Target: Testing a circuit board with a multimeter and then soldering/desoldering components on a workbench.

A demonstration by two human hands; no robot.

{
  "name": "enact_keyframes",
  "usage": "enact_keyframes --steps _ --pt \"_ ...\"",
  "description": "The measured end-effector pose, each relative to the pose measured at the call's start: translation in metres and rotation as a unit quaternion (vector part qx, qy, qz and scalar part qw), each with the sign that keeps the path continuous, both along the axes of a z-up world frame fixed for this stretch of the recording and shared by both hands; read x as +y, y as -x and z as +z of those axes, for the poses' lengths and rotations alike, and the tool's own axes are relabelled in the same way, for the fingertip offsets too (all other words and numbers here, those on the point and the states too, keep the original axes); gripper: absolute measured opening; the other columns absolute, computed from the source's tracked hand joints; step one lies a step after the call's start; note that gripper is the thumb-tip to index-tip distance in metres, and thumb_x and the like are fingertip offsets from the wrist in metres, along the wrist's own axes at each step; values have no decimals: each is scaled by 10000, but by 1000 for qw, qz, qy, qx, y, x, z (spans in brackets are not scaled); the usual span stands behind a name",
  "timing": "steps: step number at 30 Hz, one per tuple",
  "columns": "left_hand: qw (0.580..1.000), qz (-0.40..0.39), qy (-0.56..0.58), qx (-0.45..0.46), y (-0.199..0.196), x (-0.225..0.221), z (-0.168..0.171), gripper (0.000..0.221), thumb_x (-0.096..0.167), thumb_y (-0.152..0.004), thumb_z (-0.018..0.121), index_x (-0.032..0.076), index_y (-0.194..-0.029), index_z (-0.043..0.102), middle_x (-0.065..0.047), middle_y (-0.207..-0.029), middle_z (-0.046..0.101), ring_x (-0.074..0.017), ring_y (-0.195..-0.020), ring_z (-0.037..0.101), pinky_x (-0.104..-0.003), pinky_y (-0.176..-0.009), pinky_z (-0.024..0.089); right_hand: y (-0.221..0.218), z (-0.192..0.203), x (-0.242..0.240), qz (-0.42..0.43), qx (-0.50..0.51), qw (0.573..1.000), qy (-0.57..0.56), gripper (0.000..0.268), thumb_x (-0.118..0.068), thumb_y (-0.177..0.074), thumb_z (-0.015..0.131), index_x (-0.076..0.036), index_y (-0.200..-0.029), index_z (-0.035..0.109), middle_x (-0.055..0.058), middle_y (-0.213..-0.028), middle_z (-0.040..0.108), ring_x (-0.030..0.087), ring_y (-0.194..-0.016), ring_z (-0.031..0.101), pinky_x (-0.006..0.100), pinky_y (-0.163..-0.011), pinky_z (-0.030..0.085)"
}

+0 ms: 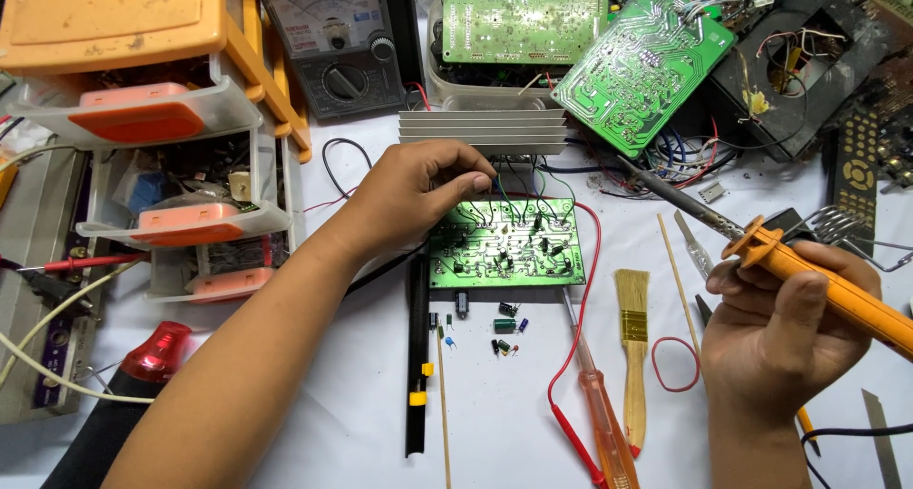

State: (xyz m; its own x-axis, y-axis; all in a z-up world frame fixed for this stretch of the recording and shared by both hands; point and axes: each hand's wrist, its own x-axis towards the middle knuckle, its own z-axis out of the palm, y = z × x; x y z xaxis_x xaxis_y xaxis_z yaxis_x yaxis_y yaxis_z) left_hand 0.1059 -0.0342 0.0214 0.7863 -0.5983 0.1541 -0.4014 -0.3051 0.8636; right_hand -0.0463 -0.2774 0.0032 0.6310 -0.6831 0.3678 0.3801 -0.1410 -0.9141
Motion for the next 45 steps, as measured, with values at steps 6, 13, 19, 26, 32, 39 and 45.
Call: enact_keyframes --steps 6,13,19,26,32,39,45 --pt "996 5 28 81 3 -2 2 127 166 -834 567 111 -925 636 2 -863 670 -84 -829 629 -204 -735 479 1 2 2 -3 18 1000 8 378 -428 -890 568 -113 -1054 437 127 -770 474 214 -571 514 242 -564 479" --pt "991 -7 62 115 0 -2 -7 138 151 -851 553 82 -935 638 14 -802 628 -57 -744 557 -184 -690 448 0 2 2 7 6 1000 5 358 -407 -894 558 -112 -1057 439 124 -745 483 210 -610 501 262 -578 474" --pt "994 -10 34 105 1 -1 -3 171 152 -825 581 89 -969 648 19 -802 651 -39 -733 567 -171 -640 422 0 5 4 8 10 1000 5 361 -418 -878 573 -123 -1039 441 71 -783 448 189 -598 510 236 -564 478" --pt "994 -24 33 105 3 0 -2 137 161 -856 527 88 -938 609 -4 -870 632 -91 -826 582 -216 -733 455 -2 3 2 15 -10 1000 3 333 -392 -882 576 -120 -1035 459 69 -802 452 180 -611 516 243 -571 488" --pt "997 -25 0 71 2 2 -3 139 184 -882 480 117 -924 594 31 -811 582 -85 -772 525 -230 -711 408 -3 1 2 16 -22 1000 14 306 -365 -896 561 -110 -1031 462 70 -825 446 173 -621 518 239 -563 490" --pt "998 -17 11 59 3 1 1 129 138 -843 549 113 -935 637 -7 -897 650 -108 -863 605 -231 -764 460 -2 4 5 18 -9 999 28 274 -329 -915 537 -95 -1034 458 99 -815 499 173 -622 549 223 -571 508" --pt "995 -22 -3 98 5 1 2 123 135 -818 595 106 -926 645 5 -875 663 -76 -799 587 -202 -714 448 -4 0 4 23 -13 999 35 276 -331 -909 536 -95 -1032 461 105 -849 492 185 -642 561 224 -564 506"
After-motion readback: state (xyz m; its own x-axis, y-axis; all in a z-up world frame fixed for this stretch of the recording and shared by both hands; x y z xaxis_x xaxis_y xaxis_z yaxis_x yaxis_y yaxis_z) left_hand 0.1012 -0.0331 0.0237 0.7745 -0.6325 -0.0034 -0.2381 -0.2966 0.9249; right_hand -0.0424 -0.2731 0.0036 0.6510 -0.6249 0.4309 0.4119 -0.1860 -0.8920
